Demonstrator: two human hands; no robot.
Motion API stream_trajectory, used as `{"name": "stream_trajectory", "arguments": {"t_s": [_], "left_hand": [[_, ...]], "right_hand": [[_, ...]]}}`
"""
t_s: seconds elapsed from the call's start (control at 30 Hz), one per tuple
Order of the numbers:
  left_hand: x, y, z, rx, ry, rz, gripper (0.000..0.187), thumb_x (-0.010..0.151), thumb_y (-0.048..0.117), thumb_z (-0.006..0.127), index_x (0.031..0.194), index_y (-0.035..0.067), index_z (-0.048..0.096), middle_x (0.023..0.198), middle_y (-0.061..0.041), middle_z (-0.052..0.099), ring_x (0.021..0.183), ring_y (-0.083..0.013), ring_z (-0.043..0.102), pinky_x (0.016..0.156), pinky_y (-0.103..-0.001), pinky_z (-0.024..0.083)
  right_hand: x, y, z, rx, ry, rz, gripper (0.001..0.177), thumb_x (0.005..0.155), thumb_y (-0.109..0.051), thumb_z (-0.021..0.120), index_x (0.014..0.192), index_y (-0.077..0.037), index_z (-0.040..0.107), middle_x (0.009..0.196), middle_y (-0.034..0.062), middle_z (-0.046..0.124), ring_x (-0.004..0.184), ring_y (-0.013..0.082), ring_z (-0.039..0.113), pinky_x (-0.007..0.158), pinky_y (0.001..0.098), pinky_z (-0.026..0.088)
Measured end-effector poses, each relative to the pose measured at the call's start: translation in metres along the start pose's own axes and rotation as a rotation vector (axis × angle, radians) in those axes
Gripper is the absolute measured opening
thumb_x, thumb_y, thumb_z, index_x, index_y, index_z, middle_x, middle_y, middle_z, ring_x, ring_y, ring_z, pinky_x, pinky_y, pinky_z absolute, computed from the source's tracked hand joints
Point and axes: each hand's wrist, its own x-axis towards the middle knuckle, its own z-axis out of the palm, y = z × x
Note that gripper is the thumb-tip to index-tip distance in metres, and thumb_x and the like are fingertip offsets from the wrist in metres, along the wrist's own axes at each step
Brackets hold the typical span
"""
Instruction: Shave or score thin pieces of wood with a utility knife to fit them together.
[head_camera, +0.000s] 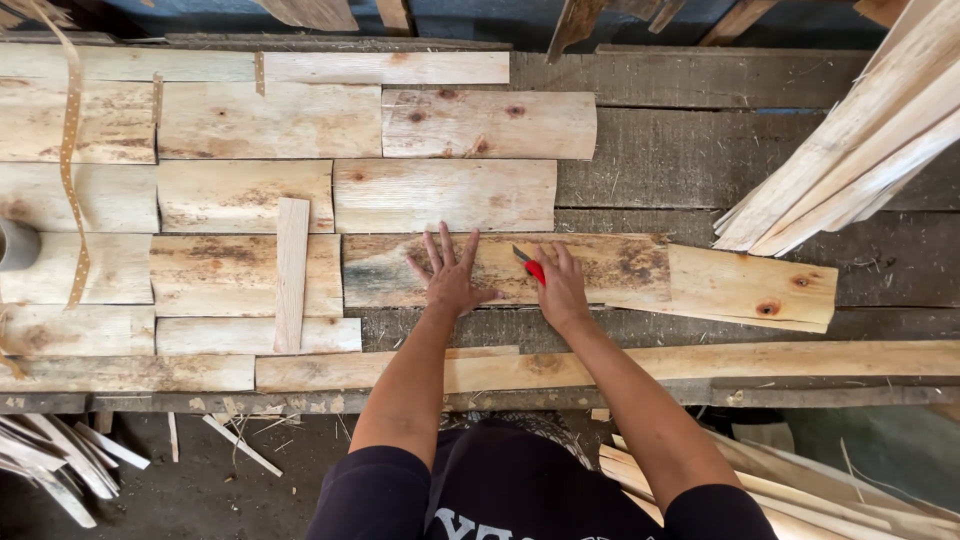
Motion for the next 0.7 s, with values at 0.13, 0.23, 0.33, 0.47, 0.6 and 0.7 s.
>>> {"name": "stream_trajectory", "arguments": {"t_s": [0.13, 0.23, 0.33, 0.47, 0.6, 0.7], "left_hand": [[0.007, -0.006, 0.006, -0.026, -0.022, 0.000, 0.134, 0.066, 0.077, 0.079, 0.164, 0.043, -0.005, 0.169, -0.016, -0.028, 0.154, -0.0431, -0.028, 0.112, -0.081, -0.011], [0.012, -0.019, 0.022, -0.085, 0.074, 0.092, 0.125, 0.073, 0.072, 0.079, 0.164, 0.044, -0.001, 0.169, -0.015, -0.028, 0.152, -0.0447, -0.028, 0.112, -0.081, -0.014], [0.006, -0.018, 0.011, -0.106, 0.036, 0.095, 0.118, 0.077, 0.062, 0.080, 0.164, 0.046, 0.002, 0.170, -0.014, -0.028, 0.154, -0.0436, -0.029, 0.112, -0.079, -0.014], [-0.005, -0.009, -0.003, -0.069, 0.024, 0.083, 0.112, 0.083, 0.058, 0.077, 0.164, 0.045, 0.002, 0.169, -0.015, -0.026, 0.154, -0.0438, -0.025, 0.113, -0.081, -0.010], [-0.009, 0.003, -0.010, 0.065, -0.036, 0.028, 0.103, 0.090, 0.056, 0.069, 0.164, 0.042, -0.001, 0.170, -0.016, -0.023, 0.157, -0.0395, -0.016, 0.117, -0.077, 0.002], [-0.013, 0.011, 0.004, 0.096, 0.029, 0.065, 0.089, 0.096, 0.045, 0.063, 0.163, 0.036, 0.005, 0.169, -0.014, -0.019, 0.157, -0.0359, -0.012, 0.122, -0.072, 0.004]], "right_hand": [[0.007, -0.007, -0.001, -0.074, -0.142, 0.051, 0.068, 0.083, -0.009, 0.076, 0.146, -0.013, 0.053, 0.151, 0.0211, 0.040, 0.129, 0.0432, 0.045, 0.107, 0.0495, 0.042], [0.008, -0.013, -0.005, -0.050, -0.242, 0.119, 0.066, 0.091, -0.011, 0.073, 0.152, -0.016, 0.050, 0.158, 0.0210, 0.034, 0.134, 0.0440, 0.043, 0.113, 0.0480, 0.041], [0.016, -0.018, -0.012, -0.086, -0.356, 0.176, 0.072, 0.089, -0.009, 0.071, 0.155, -0.021, 0.044, 0.163, 0.0190, 0.026, 0.141, 0.0414, 0.037, 0.118, 0.0446, 0.037], [0.013, -0.019, -0.008, -0.087, -0.409, 0.235, 0.072, 0.092, -0.015, 0.069, 0.157, -0.025, 0.040, 0.165, 0.0159, 0.022, 0.145, 0.0409, 0.032, 0.119, 0.0432, 0.035], [0.010, -0.011, 0.008, -0.102, -0.348, 0.194, 0.070, 0.094, -0.017, 0.068, 0.158, -0.023, 0.039, 0.165, 0.0194, 0.021, 0.143, 0.0433, 0.033, 0.117, 0.0449, 0.037], [0.010, -0.013, 0.010, -0.134, -0.339, 0.200, 0.074, 0.091, -0.012, 0.069, 0.158, -0.024, 0.041, 0.166, 0.0190, 0.022, 0.144, 0.0431, 0.033, 0.117, 0.0440, 0.037]]}}
